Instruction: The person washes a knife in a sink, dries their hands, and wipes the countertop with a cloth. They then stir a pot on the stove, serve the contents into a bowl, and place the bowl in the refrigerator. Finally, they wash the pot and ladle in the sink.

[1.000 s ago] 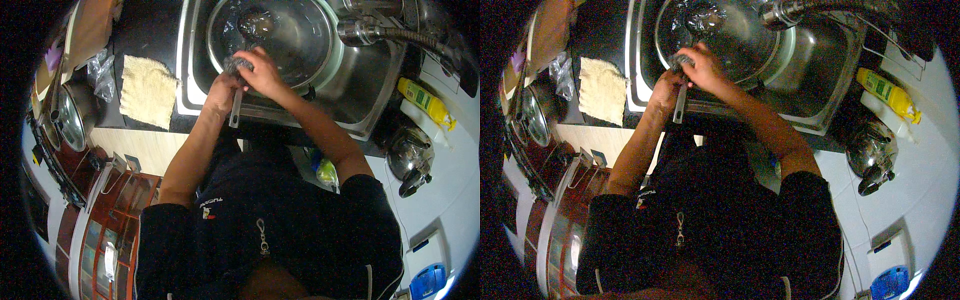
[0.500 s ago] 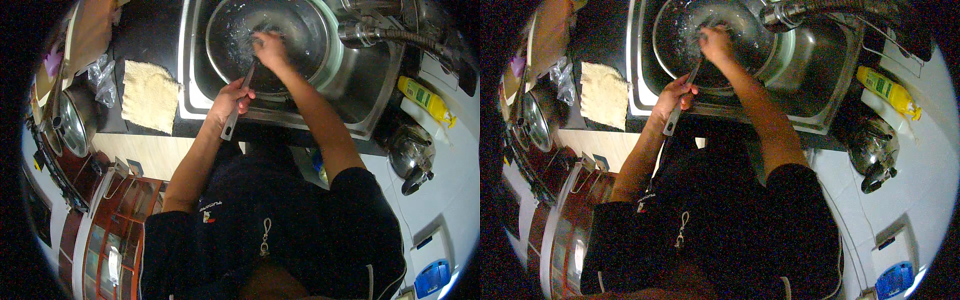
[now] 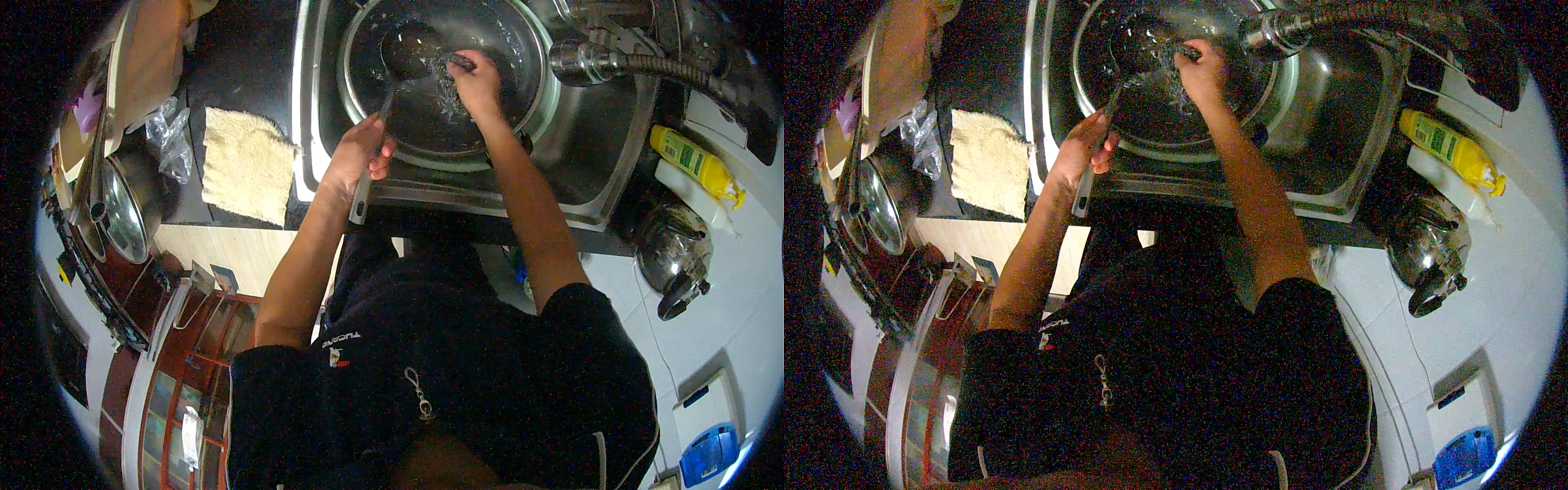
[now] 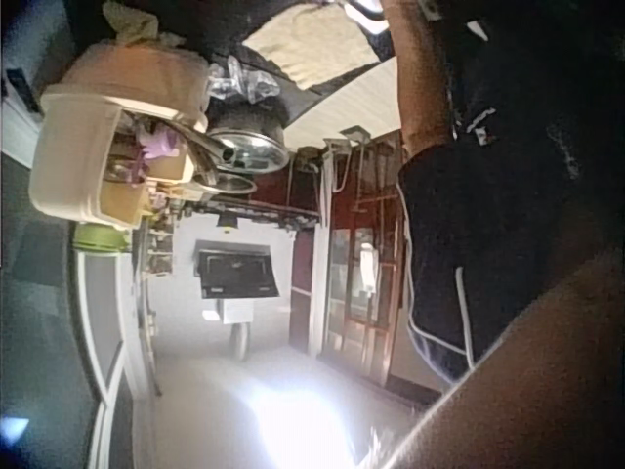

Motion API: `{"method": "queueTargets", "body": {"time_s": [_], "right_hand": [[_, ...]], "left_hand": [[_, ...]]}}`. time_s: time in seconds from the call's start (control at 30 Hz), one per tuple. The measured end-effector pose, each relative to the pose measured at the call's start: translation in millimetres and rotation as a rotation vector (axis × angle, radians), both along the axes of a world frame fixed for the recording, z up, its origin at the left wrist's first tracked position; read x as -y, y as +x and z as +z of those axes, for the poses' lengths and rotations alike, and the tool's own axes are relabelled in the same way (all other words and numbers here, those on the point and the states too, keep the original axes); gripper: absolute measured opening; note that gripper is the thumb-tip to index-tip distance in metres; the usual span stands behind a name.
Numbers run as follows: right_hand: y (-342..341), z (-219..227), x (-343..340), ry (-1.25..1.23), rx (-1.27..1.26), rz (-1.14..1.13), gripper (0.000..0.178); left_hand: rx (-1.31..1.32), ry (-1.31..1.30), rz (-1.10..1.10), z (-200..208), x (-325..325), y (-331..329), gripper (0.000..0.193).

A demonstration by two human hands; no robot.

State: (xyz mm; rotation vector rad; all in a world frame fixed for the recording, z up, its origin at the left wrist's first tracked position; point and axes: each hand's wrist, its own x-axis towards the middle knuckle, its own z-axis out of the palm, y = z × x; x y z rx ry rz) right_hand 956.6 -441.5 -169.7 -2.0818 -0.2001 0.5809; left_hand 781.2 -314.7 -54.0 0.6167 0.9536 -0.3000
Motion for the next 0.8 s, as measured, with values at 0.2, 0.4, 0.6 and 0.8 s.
{"method": "queueTargets", "body": {"time_s": [0.2, 0.4, 0.6, 0.8], "right_hand": [[-4, 0, -32, -0.068, 0.434, -0.053, 0.038], [0, -18, -16, 0.009, 0.078, 0.523, 0.039], [14, 3, 20, -0.443, 0.273, 0.495, 0.033], [5, 86, 32, 0.133, 0.34, 0.534, 0.032]], "left_hand": [[-0.022, -0.013, -0.094, 1, 14, 5, 0.019], [-0.032, 0.205, -0.218, 9, 4, 3, 0.039], [0.203, 0.995, -0.572, -4, -23, 8, 0.045], [0.246, 1.116, -0.724, 20, -17, 11, 0.053]]}}
